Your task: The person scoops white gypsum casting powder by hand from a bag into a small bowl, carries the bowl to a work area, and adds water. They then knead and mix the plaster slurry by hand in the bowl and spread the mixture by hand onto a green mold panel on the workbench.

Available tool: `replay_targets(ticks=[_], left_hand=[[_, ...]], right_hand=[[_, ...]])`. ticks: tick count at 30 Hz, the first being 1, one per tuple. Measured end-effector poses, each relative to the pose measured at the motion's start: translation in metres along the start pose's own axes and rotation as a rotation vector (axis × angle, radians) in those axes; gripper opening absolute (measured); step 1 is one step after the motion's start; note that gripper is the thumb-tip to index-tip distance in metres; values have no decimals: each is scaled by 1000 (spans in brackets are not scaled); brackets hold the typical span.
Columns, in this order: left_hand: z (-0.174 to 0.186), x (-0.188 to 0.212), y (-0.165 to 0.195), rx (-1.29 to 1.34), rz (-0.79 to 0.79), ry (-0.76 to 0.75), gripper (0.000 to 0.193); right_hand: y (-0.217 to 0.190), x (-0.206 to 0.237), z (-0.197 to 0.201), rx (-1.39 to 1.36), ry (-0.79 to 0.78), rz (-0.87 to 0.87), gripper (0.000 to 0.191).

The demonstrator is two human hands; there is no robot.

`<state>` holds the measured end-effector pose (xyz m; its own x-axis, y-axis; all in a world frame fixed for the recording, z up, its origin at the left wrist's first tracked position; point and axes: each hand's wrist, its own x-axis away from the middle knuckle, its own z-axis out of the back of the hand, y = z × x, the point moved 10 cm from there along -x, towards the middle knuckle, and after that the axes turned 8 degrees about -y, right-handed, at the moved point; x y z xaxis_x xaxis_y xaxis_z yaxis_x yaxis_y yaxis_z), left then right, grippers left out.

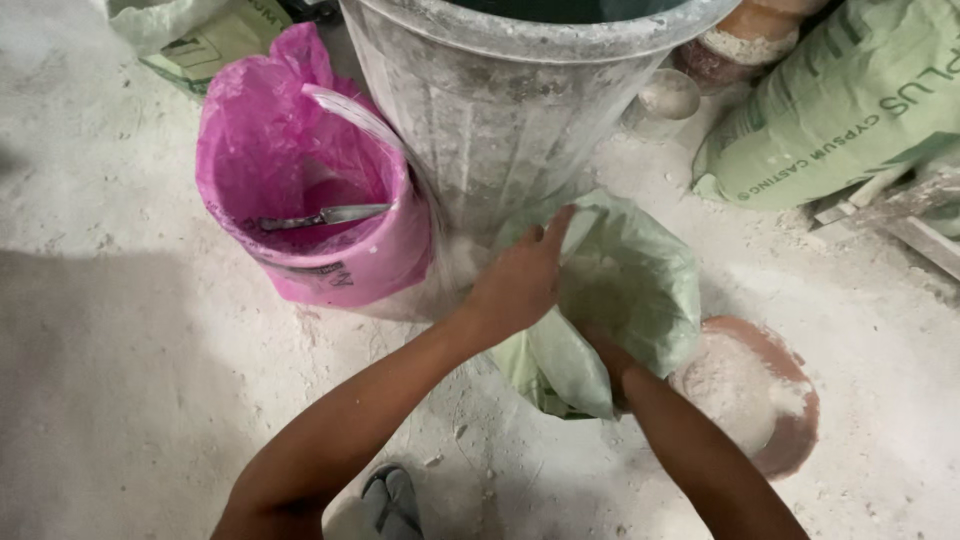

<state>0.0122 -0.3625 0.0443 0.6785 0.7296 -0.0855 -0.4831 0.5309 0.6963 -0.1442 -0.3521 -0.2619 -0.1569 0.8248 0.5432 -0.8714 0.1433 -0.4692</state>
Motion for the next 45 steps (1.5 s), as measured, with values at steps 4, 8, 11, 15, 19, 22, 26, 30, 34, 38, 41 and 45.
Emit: replay_targets(ticks=[4, 8, 11, 15, 19, 22, 26, 30, 34, 38, 41, 45], left_hand=[[3, 1, 7, 34, -95, 39, 76], [-9, 8, 15, -24, -127, -6, 62], [-10, 9, 20, -47, -148, -2, 60], [-8, 4, 22, -57, -139, -38, 58], [-2, -5, 24, -131, -119, -102, 53], [-7, -17, 29, -193, -102, -246, 53], [-21, -30, 32, -338, 63, -440, 55], [-13, -41, 66, -463, -2, -242, 48], [-24, -44, 111, -425, -298, -62, 47], [-63, -55, 111, -452, -301, -199, 45], [-87, -64, 103, -458, -214, -347, 45], [-96, -67, 102, -443, -155, -420, 40]], right_hand=[[10, -23, 40, -24, 70, -63, 42], [3, -41, 33, 21, 75, -92, 41], [-6, -33, 11, 28, 62, -80, 41], [-19, 8, -17, -55, -22, -25, 41], [-27, 53, -30, -405, -162, 42, 40], [-31, 66, -13, -903, -214, 101, 40], [-46, 80, 12, -1421, -193, 223, 40], [-61, 104, 25, -1689, -178, 332, 40], [-54, 123, 49, -1844, -53, 389, 40], [-14, 148, 87, -1884, 157, 411, 40], [53, 192, 109, -1815, 303, 364, 43], [175, 234, 116, -1717, 528, 266, 44]])
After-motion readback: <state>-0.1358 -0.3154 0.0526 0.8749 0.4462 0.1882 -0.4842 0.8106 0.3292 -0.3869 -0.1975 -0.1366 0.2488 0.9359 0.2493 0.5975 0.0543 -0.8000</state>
